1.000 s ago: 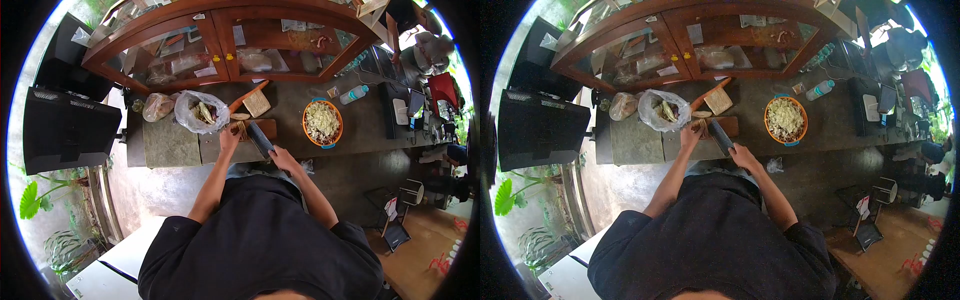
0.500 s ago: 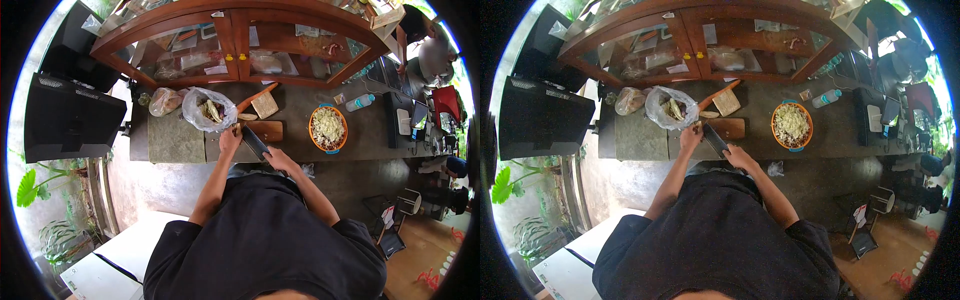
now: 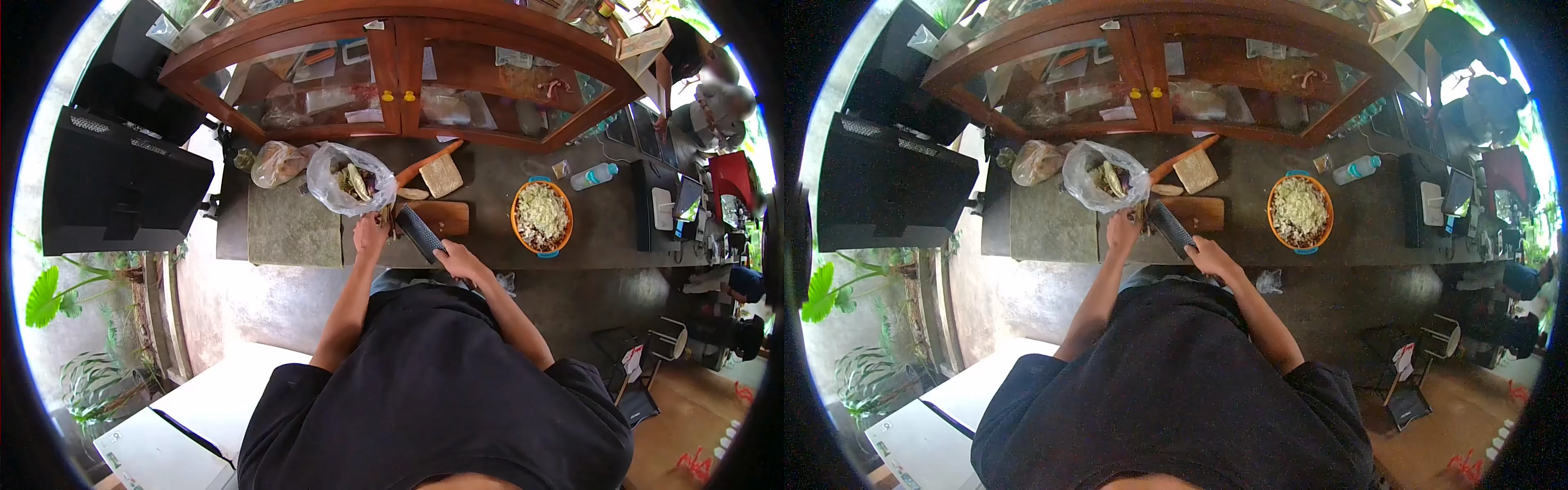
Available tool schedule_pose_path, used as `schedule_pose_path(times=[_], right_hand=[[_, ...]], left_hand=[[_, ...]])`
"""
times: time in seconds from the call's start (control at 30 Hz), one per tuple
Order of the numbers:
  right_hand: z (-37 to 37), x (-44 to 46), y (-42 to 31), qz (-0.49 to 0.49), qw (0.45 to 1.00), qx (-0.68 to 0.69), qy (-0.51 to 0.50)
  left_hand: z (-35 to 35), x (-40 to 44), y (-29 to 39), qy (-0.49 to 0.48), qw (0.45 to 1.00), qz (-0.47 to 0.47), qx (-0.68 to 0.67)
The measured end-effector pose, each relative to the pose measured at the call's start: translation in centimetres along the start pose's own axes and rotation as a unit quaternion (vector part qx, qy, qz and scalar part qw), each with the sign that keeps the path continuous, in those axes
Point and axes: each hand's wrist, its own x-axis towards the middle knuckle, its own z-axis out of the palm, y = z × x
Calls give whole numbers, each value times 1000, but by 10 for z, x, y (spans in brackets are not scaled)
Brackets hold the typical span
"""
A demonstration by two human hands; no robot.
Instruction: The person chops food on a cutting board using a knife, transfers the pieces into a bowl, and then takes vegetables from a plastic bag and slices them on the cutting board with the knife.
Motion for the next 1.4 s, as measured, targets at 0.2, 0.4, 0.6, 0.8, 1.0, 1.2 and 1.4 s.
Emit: schedule_pose_path(times=[0.2,0.4,0.6,0.8,1.0,1.2,1.4], right_hand=[[8,3,20,-17,997,49,65],[10,4,39,-25,988,90,126],[2,-1,41,-31,975,128,179],[-8,-11,42,-15,970,155,187],[-11,-15,44,-16,963,176,205],[-9,-8,47,-1,964,173,201],[-2,-6,44,-9,968,155,197]], left_hand=[[-13,0,20,-9,999,-10,29],[-1,7,34,-39,998,58,-2],[4,26,56,-44,984,170,-2],[23,59,66,1,955,284,85],[24,68,79,-53,946,273,166],[27,70,81,-83,944,262,184],[26,61,80,-75,951,251,165]])
